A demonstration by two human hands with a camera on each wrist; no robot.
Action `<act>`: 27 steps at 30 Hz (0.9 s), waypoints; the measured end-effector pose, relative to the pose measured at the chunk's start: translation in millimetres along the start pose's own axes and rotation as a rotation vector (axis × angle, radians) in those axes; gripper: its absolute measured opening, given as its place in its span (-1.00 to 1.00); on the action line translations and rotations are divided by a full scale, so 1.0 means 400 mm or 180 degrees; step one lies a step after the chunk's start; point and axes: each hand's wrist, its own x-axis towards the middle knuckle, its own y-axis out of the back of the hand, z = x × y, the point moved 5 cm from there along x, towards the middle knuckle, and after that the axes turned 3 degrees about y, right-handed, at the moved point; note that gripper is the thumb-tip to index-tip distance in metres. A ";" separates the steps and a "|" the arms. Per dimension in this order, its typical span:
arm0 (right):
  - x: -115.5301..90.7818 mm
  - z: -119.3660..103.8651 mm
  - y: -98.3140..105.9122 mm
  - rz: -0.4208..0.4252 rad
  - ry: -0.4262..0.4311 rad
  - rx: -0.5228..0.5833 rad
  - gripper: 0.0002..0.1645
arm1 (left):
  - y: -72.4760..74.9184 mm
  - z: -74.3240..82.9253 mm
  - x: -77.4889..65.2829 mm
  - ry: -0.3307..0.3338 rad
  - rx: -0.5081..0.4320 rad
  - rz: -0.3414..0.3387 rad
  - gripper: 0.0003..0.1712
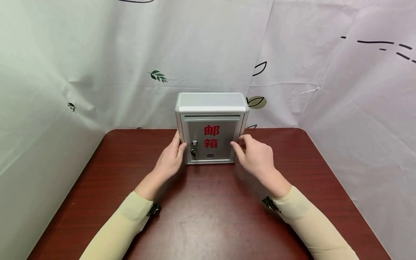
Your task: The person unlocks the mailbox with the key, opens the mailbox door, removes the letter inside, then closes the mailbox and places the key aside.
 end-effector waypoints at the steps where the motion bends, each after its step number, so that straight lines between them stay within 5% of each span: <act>1: 0.000 -0.006 -0.004 -0.0026 0.0013 0.0001 -0.61 | 0.000 0.000 0.000 -0.0003 0.0000 -0.0001 -0.18; 27: 0.049 -0.208 -0.159 -0.0455 0.0389 0.0342 -0.53 | 0.006 0.001 -0.001 -0.0004 -0.0040 0.0002 -0.17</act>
